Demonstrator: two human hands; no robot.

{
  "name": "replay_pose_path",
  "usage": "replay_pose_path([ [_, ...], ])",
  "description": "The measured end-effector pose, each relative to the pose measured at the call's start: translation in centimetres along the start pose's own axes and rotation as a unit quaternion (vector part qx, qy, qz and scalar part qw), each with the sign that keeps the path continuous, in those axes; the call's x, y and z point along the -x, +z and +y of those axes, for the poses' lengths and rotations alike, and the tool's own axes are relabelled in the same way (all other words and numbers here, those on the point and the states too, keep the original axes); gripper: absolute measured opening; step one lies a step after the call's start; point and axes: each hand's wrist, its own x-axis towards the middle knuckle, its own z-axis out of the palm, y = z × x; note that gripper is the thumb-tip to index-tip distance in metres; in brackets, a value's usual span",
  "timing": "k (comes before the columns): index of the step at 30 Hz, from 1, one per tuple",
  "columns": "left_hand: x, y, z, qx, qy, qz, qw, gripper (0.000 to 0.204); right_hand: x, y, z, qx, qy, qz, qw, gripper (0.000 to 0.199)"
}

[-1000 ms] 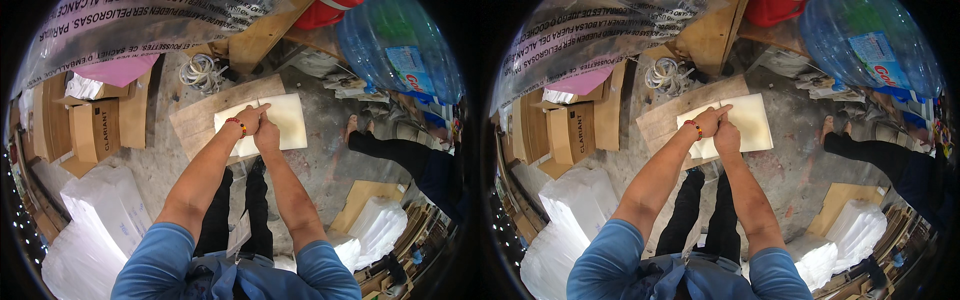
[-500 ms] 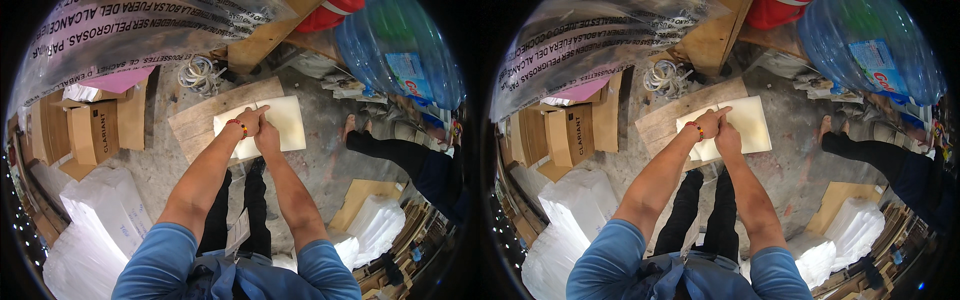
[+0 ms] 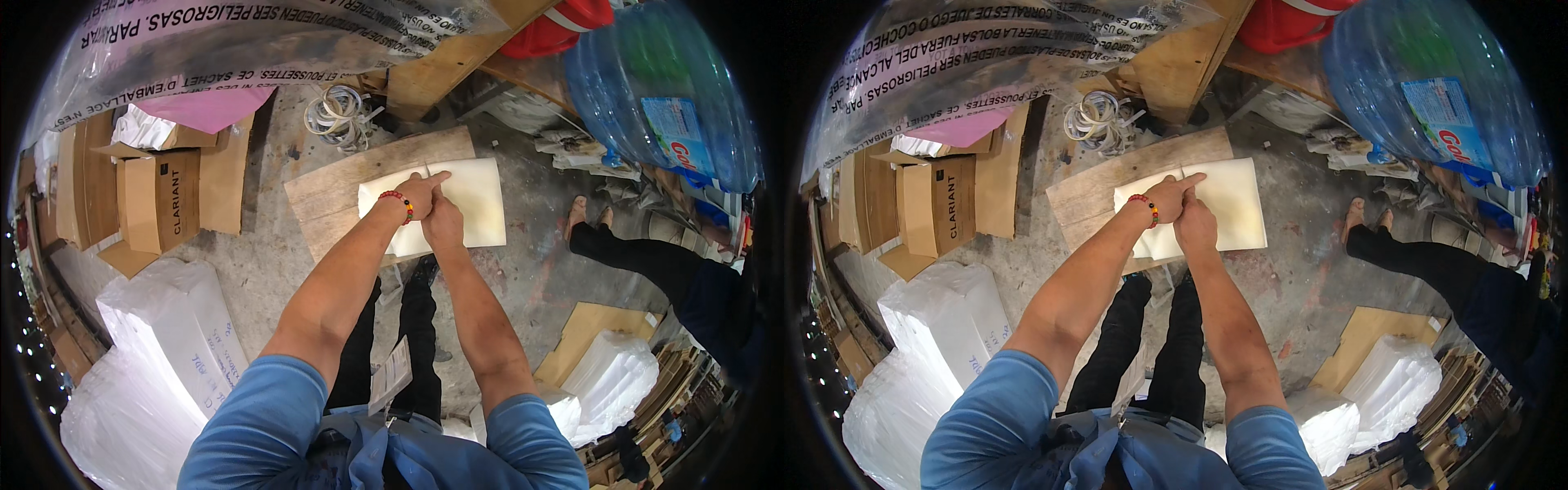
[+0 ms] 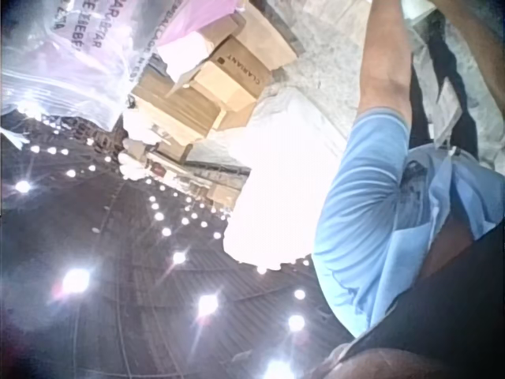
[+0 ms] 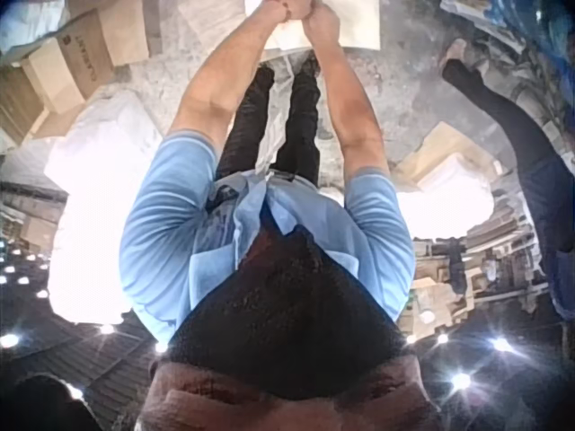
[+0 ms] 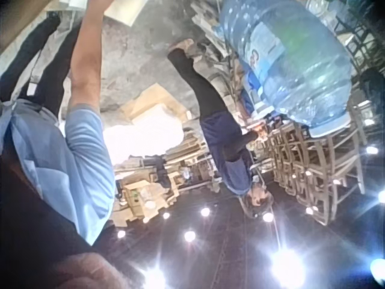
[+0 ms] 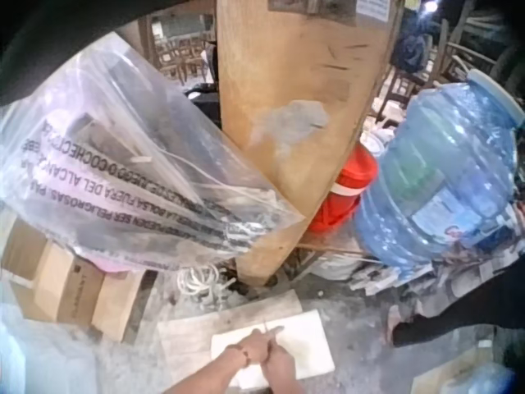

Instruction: The person retrieves white foam sheets from a plastic bag, walks to a workbench, and uses a utility knife to cut the foam into smaller rectangular pieces. The cut pieces are then placed on a nearby surface.

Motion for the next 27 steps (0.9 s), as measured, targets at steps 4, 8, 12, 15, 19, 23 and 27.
replay_pose_path([
  [4,-0.8,0.1,-0.8,0.023,0.026,0.001,0.999,0.081,-0.5,-0.9,-1.1,0.038,0.06,-0.052,0.996,0.037],
  [8,-1.3,0.3,-1.1,-0.004,0.036,0.002,0.999,0.082,-0.4,-1.4,-1.8,0.063,0.096,-0.072,0.991,0.033],
  [12,-1.4,0.1,-1.0,-0.02,0.032,0.0,0.999,0.082,-0.2,-1.7,-2.2,0.071,0.089,-0.067,0.991,0.03],
  [15,-1.5,-0.1,-1.0,-0.036,0.031,-0.009,0.999,0.082,0.1,-1.6,-2.3,0.061,0.088,-0.052,0.993,0.029],
  [19,-1.6,-0.2,-1.1,-0.051,0.037,-0.018,0.998,0.081,0.7,-1.7,-2.5,0.081,0.082,-0.063,0.991,0.028],
  [23,-1.7,-0.2,-1.1,-0.048,0.036,-0.006,0.998,0.08,1.4,-1.9,-2.7,0.082,0.094,-0.071,0.99,0.029],
  [27,-1.7,-0.3,-1.1,-0.035,0.039,-0.006,0.999,0.081,1.9,-1.8,-2.7,0.092,0.098,-0.074,0.988,0.028],
])
